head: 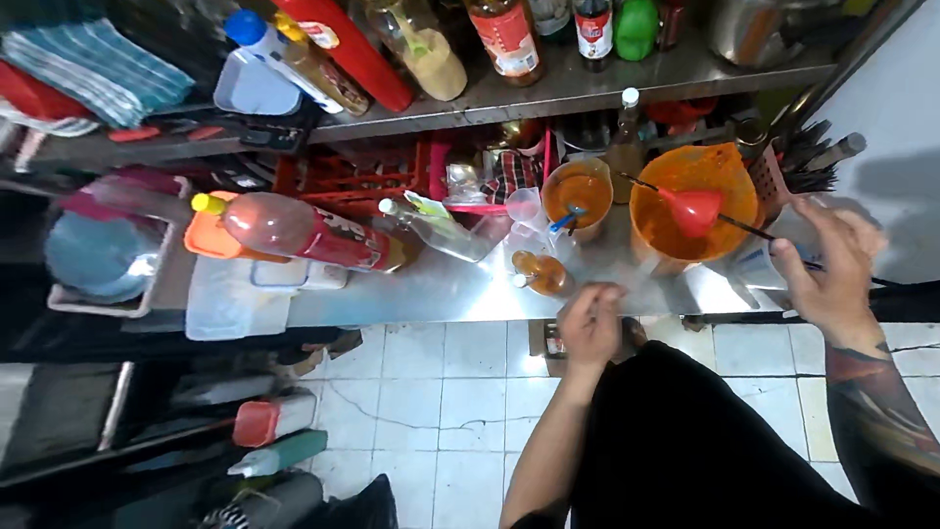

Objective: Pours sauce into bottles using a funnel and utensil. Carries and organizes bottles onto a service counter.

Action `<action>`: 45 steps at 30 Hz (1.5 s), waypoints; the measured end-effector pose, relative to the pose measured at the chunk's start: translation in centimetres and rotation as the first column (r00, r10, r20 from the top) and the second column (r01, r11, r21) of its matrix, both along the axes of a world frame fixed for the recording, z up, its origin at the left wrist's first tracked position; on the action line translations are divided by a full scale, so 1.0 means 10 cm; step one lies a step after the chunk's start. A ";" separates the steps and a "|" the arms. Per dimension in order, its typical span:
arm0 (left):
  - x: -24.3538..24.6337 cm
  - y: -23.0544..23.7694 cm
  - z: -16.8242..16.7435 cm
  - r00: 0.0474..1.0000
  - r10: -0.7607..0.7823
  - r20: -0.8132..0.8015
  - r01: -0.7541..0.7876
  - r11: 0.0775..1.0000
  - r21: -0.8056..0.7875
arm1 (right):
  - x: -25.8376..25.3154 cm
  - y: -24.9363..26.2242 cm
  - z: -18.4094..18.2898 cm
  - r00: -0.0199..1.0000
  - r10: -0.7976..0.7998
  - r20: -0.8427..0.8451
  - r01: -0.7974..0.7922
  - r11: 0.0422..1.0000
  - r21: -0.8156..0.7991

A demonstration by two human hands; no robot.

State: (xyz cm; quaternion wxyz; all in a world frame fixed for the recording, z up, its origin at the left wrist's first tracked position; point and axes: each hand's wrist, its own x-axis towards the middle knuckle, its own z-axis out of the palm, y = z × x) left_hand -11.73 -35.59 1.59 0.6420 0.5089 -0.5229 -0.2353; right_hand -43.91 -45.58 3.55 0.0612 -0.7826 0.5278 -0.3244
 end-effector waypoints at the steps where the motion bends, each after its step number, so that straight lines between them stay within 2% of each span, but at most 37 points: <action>1: 0.11 0.16 -0.11 0.986 0.109 -0.127 -0.104 0.994 0.045 | 0.04 0.07 0.02 0.998 0.041 0.052 -0.037 0.996 -0.081; 3: 0.35 0.42 -0.31 0.904 0.299 -0.304 -0.264 0.952 0.154 | 0.19 0.23 0.03 0.970 0.169 0.173 -0.139 0.975 -0.172; 5: 0.58 0.60 -0.54 0.803 0.453 -0.387 -0.384 0.890 0.247 | 0.40 0.43 -0.04 0.901 0.331 0.279 -0.293 0.941 -0.169; 7: 0.75 0.71 -0.76 0.744 0.572 -0.345 -0.473 0.816 0.333 | 0.68 0.60 -0.13 0.801 0.480 0.357 -0.482 0.871 -0.089; 9: 0.86 0.76 -0.93 0.764 0.610 -0.209 -0.522 0.775 0.355 | 0.97 0.74 -0.24 0.709 0.570 0.414 -0.644 0.763 0.051; 11: 0.95 0.73 -0.97 0.824 0.564 -0.051 -0.519 0.788 0.332 | 1.23 0.80 -0.41 0.673 0.605 0.427 -0.721 0.665 0.194; 14: 1.10 0.61 -0.80 0.875 0.465 0.133 -0.482 0.822 0.302 | 1.52 0.81 -0.56 0.681 0.641 0.353 -0.732 0.588 0.343; 19: 1.49 0.25 -0.27 0.871 0.360 0.334 -0.456 0.846 0.278 | 1.82 0.79 -0.61 0.639 0.686 0.349 -0.766 0.524 0.372; 23: 1.73 0.15 -0.04 0.858 0.121 0.500 -0.301 0.906 0.297 | 1.94 0.85 -0.63 0.637 0.676 0.371 -0.766 0.502 0.401; 25: 1.79 0.13 -0.07 0.833 0.034 0.552 -0.250 0.913 0.322 | 1.98 0.87 -0.65 0.645 0.663 0.380 -0.757 0.488 0.433; 28: 1.85 0.13 -0.15 0.812 0.014 0.583 -0.216 0.936 0.278 | 2.04 0.87 -0.65 0.667 0.630 0.398 -0.737 0.479 0.477; 33: 1.99 0.16 -0.29 0.698 -0.048 0.715 -0.046 0.993 0.111 | 2.21 0.78 -0.66 0.754 0.495 0.432 -0.653 0.495 0.573; 38: 2.09 0.13 -0.28 0.609 -0.158 0.777 0.071 0.987 0.146 | 2.48 0.73 -0.70 0.817 0.304 0.491 -0.574 0.515 0.636; 45: 2.11 0.08 -0.29 0.458 -0.230 0.859 0.085 0.973 0.215 | 2.55 0.82 -0.87 0.787 0.225 0.574 -0.587 0.556 0.588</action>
